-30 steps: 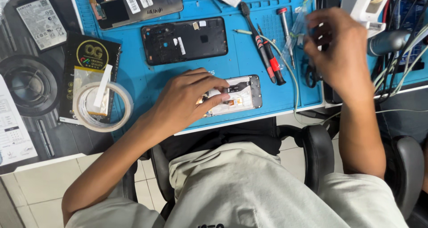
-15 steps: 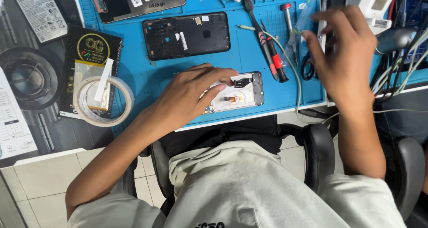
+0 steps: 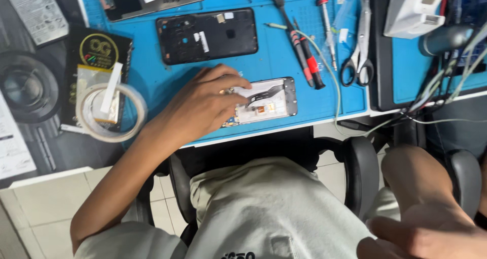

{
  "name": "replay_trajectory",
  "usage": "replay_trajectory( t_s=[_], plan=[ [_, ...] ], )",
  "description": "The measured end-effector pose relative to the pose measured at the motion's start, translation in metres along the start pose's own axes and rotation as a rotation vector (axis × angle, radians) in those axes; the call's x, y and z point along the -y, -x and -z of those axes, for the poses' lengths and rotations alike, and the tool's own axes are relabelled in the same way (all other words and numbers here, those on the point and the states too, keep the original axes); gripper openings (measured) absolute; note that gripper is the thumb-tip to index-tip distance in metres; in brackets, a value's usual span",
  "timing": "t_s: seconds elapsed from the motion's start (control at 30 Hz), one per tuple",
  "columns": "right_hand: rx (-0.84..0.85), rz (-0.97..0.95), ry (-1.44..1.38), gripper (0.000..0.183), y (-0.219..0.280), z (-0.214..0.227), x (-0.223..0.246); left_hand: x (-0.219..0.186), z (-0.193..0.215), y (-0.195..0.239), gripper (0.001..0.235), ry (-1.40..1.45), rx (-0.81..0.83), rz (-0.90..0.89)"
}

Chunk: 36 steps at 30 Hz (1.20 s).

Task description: The person repairs a disassembled mobile phone on a blue workbench. They apply adhesive tape to internal components, cut the tape with scissors, and use a metal spudger to adjust and secure parts within the phone chassis.

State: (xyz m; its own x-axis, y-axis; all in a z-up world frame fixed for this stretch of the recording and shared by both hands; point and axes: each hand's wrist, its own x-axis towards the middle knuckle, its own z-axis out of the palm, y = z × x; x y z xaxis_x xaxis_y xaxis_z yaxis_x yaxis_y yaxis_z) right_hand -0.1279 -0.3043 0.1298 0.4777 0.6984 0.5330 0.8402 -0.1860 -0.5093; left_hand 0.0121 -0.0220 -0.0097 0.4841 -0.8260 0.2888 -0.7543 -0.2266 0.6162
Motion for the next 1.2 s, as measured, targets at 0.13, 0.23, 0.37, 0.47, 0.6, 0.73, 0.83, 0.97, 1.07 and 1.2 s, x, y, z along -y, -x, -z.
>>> replay_trajectory(
  t_s=[0.13,0.23,0.37,0.47,0.6,0.73,0.83,0.97,1.07,1.2],
  plan=[
    [0.030,-0.013,0.236,0.019,-0.009,0.006,0.005,0.001,-0.002,0.002,0.018,-0.002,0.007,0.005],
    [0.125,-0.379,0.361,0.014,-0.023,0.019,-0.007,0.002,0.001,0.008,0.017,-0.017,0.015,0.026],
    [-0.034,-0.795,0.452,0.008,-0.025,0.042,-0.040,0.002,-0.002,0.006,0.017,-0.068,0.023,-0.027],
    [-0.147,-0.743,0.545,0.012,-0.005,0.049,-0.100,0.001,0.000,0.006,0.020,-0.141,0.024,-0.060],
    [-0.037,-0.937,0.562,0.008,0.038,0.049,-0.148,0.001,0.001,0.008,0.026,-0.182,0.069,-0.079],
    [0.029,-1.144,0.693,0.016,0.059,0.022,-0.164,0.000,0.001,0.010,0.027,-0.181,0.045,-0.086],
    [0.065,-1.043,0.859,0.019,0.065,0.004,-0.164,0.001,0.000,0.011,0.029,-0.170,0.027,-0.098],
    [-0.030,-0.981,0.822,0.013,0.065,-0.003,-0.168,0.000,-0.002,0.015,0.027,-0.173,0.031,-0.080],
    [-0.134,-0.857,0.724,0.011,0.059,0.010,-0.178,0.001,-0.005,0.014,0.028,-0.176,0.033,-0.069],
    [-0.239,-0.547,0.734,0.005,0.032,0.043,-0.216,0.002,-0.008,0.014,0.026,-0.187,0.027,-0.067]
  ],
)
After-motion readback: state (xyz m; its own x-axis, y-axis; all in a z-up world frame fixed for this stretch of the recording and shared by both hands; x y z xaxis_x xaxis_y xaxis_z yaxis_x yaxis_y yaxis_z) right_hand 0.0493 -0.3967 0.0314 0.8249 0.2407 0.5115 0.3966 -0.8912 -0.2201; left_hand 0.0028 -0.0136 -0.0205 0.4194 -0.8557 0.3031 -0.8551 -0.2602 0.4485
